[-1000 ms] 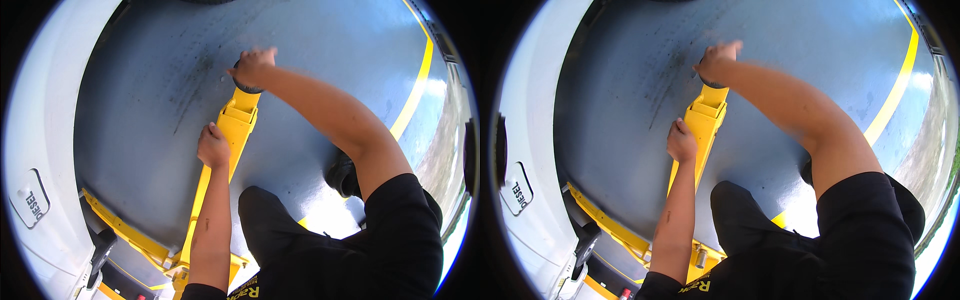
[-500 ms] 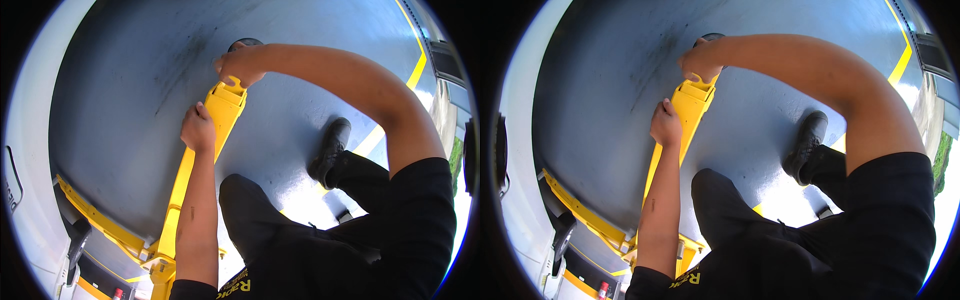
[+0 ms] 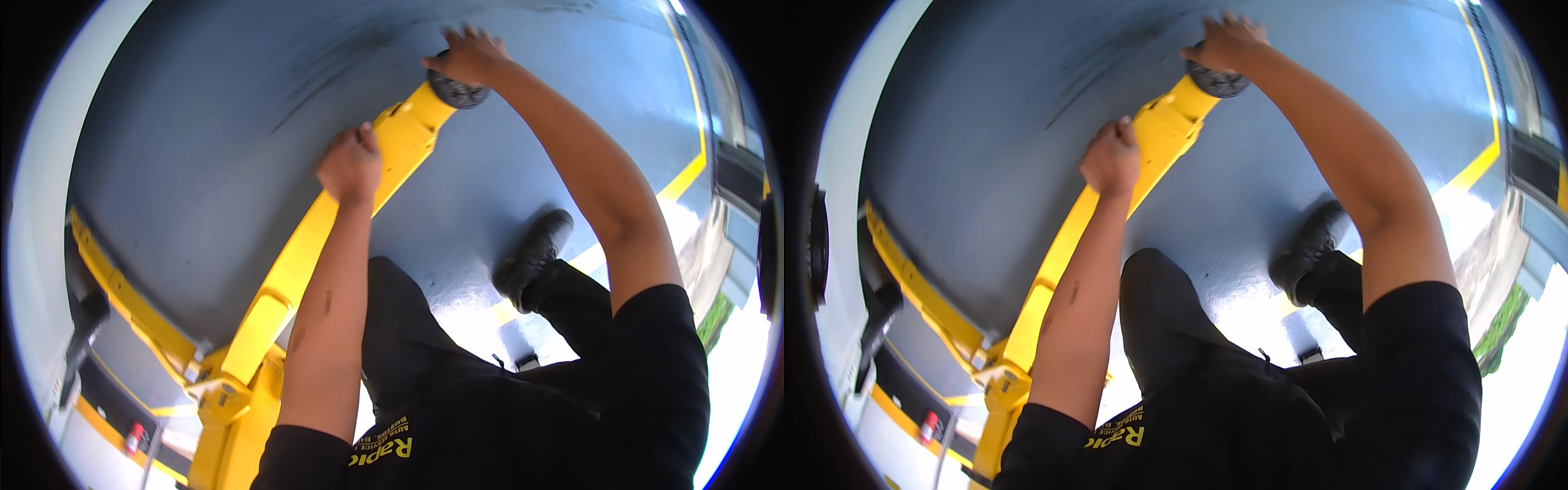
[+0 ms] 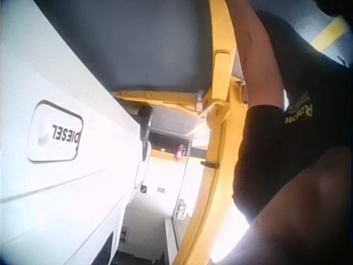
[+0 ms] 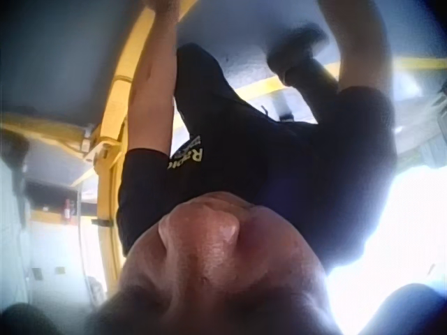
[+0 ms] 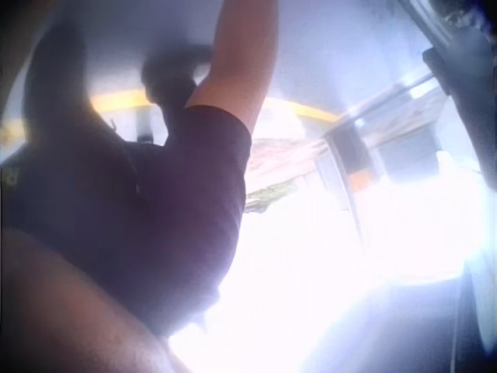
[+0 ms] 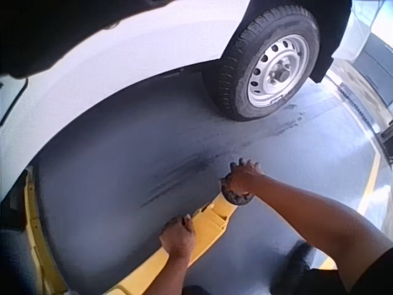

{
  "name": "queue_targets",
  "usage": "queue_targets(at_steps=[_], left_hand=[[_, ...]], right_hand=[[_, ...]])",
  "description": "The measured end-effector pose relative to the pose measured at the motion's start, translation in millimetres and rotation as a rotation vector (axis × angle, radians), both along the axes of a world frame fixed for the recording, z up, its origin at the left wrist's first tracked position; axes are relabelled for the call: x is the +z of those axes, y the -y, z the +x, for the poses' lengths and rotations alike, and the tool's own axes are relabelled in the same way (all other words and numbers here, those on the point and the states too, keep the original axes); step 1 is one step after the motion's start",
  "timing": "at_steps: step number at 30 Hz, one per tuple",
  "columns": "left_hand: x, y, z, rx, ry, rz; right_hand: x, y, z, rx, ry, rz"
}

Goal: The person adjusts the yellow arms of a vehicle lift to position them under a white car. They then lift the car and inspect the front tire by hand.

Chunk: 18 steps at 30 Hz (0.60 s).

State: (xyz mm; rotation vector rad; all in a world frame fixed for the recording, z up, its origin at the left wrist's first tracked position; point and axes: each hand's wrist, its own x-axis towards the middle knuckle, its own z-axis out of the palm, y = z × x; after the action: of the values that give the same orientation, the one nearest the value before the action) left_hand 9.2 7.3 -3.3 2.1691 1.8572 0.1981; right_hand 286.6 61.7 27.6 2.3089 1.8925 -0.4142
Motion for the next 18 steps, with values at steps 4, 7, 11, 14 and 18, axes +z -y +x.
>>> queue_targets(at_steps=[4, 7, 11, 14, 18], left_hand=[[-6, 3, -10, 0.047, 0.043, 0.0], [-11, 4, -15, 0.044, 0.049, 0.035], [-2, -4, -1, 0.013, 0.092, -0.023], [2, -4, -15, 0.061, 0.05, -0.094], [1, -1, -16, 0.047, 0.101, -0.031]], right_hand=[[49, 16, -48, 0.774, 0.184, -0.353], [51, 4, -67, 0.555, -0.075, -0.262], [-15, 18, -20, 0.04, 0.207, -0.044], [46, 14, -59, 0.574, 0.417, -0.259], [77, -11, -66, 0.552, 0.139, -0.43]])
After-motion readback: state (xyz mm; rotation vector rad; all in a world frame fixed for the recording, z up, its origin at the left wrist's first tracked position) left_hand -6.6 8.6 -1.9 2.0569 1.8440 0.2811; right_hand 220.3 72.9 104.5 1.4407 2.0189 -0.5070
